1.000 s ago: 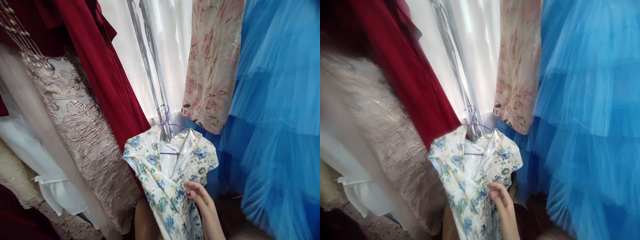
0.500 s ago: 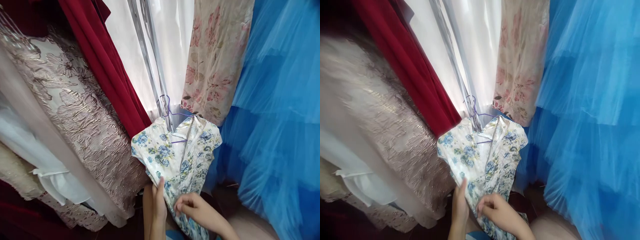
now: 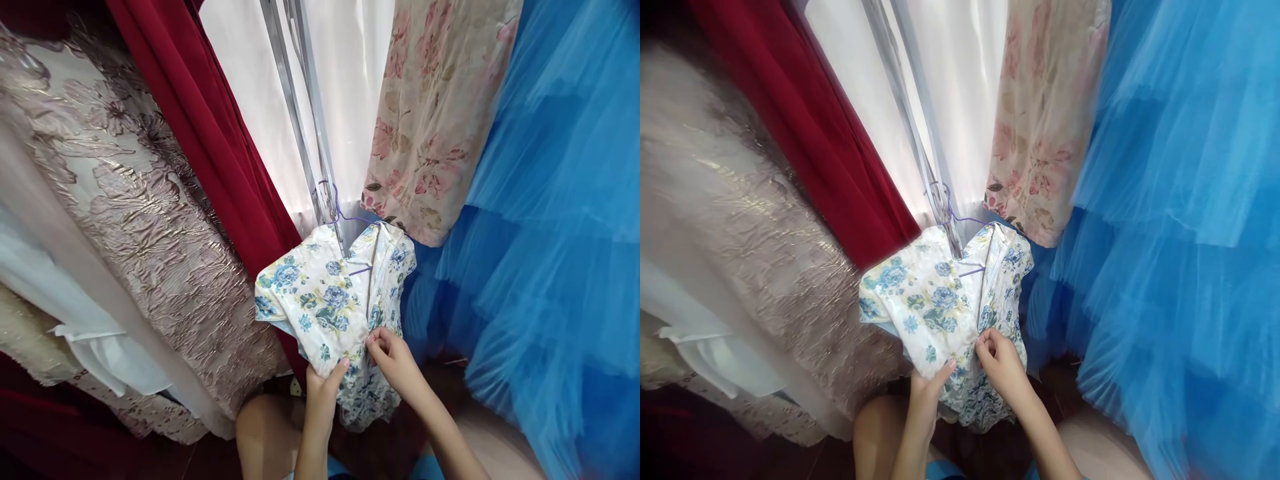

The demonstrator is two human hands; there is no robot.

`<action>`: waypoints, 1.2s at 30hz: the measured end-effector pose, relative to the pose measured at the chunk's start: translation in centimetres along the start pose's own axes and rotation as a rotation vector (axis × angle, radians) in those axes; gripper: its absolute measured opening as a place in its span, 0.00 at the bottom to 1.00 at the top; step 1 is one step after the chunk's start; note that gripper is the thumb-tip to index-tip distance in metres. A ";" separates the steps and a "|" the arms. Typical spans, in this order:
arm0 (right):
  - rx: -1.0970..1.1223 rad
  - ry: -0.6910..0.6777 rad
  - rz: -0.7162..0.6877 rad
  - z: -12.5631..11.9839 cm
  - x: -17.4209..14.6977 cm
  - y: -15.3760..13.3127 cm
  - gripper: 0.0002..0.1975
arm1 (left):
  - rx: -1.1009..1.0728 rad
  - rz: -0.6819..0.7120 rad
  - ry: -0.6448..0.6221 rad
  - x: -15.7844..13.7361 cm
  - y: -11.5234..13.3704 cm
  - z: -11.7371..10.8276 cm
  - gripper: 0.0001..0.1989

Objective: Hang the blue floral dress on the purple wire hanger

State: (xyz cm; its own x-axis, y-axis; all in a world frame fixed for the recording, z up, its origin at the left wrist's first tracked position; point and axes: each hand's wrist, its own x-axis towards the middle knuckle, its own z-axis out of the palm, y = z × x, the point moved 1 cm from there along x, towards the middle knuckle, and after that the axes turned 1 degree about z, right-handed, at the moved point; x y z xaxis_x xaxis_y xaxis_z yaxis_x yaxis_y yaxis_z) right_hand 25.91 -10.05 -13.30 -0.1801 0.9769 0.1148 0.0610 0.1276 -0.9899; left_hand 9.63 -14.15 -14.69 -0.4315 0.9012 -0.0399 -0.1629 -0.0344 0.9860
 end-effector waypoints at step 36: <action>0.207 0.096 -0.240 -0.7 12.7 -15.7 0.10 | 0.732 0.585 -0.334 -1.2 -1.6 2.7 0.08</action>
State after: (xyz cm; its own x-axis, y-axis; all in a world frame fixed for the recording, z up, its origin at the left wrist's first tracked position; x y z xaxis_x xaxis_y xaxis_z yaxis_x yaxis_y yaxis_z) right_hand 23.31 0.46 3.71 -0.0716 0.9360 0.3448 -0.1750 0.3285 -0.9281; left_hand 12.78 -14.01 -15.78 0.0216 0.9068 0.4210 0.6320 -0.3387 0.6970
